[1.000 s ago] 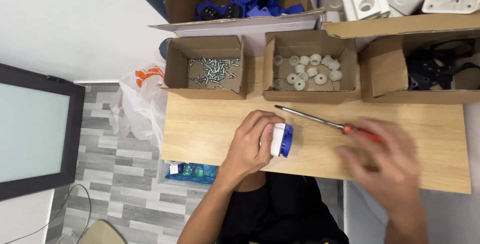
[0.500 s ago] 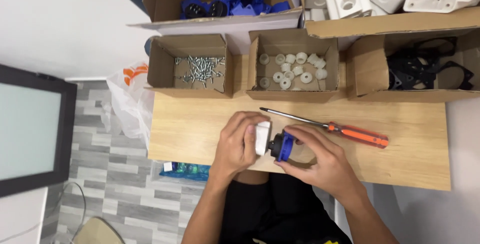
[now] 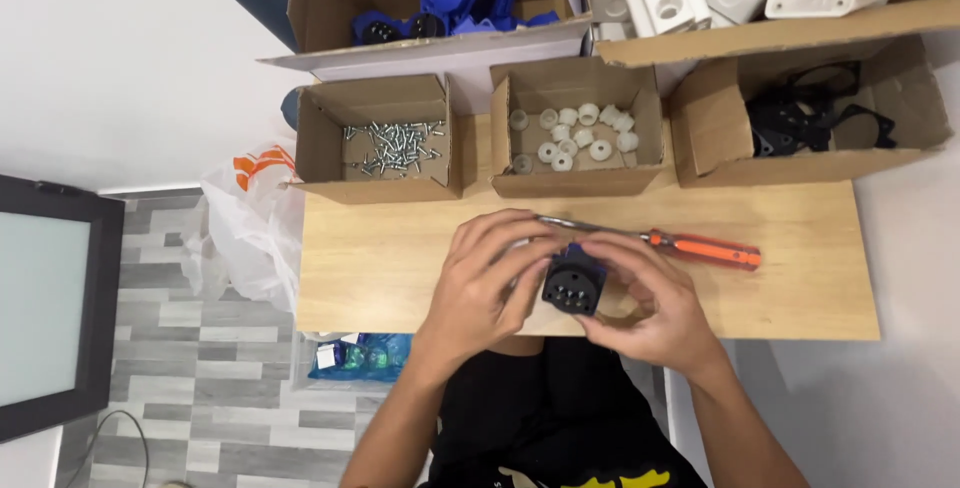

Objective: Assembling plastic electrical socket components using a screwdriver and fitting parts together.

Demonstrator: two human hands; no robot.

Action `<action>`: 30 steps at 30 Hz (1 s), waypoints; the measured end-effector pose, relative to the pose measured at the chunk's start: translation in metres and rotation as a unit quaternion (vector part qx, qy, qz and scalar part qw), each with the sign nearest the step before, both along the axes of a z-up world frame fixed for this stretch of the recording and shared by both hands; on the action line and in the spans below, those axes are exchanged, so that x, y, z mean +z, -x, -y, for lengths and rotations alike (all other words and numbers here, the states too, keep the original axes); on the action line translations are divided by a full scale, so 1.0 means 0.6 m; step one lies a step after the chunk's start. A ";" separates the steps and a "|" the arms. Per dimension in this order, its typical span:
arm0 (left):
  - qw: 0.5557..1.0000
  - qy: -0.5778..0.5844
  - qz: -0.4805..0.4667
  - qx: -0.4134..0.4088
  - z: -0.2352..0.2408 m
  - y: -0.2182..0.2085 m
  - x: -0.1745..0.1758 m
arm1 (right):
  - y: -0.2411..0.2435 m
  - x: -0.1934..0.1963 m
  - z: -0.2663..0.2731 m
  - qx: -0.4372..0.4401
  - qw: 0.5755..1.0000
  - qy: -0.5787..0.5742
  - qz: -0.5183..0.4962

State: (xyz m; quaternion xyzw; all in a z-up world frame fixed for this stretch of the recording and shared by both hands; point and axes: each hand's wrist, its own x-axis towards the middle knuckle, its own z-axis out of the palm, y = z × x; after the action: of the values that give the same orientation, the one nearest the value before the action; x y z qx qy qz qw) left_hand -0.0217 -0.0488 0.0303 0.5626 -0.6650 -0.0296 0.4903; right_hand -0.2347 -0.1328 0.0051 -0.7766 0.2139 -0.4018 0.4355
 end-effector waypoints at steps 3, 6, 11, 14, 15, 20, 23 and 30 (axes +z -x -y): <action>0.997 -0.018 0.038 -0.069 0.004 -0.006 0.033 | 0.001 -0.005 -0.001 -0.007 1.000 -0.002 0.012; 0.990 -0.005 0.117 -0.081 0.007 -0.011 0.052 | 0.001 -0.003 -0.002 -0.008 0.999 0.015 0.034; 0.983 -0.003 0.175 -0.061 0.012 -0.001 0.039 | 0.001 0.003 -0.002 -0.012 0.999 0.037 0.013; 0.985 -0.003 0.163 -0.049 0.017 0.008 0.045 | 0.005 -0.003 -0.002 -0.016 0.999 0.037 0.005; 0.985 -0.002 0.163 -0.050 0.019 0.009 0.044 | 0.005 0.001 -0.003 -0.018 0.999 0.037 0.006; 0.984 -0.013 0.163 -0.068 0.025 0.018 0.028 | 0.003 0.002 -0.005 -0.060 0.997 0.047 0.017; 0.984 -0.007 0.166 -0.062 0.022 0.028 0.016 | 0.006 0.010 -0.006 -0.076 0.995 0.051 0.026; 0.991 0.019 0.111 -0.073 0.014 0.039 0.057 | 0.012 -0.007 -0.001 -0.096 0.994 0.044 0.037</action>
State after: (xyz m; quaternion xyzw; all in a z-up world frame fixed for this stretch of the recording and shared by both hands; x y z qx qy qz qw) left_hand -0.0454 -0.0575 0.0643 0.5034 -0.7547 0.0099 0.4206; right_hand -0.2420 -0.1320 0.0007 -0.7556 0.2536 -0.4793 0.3676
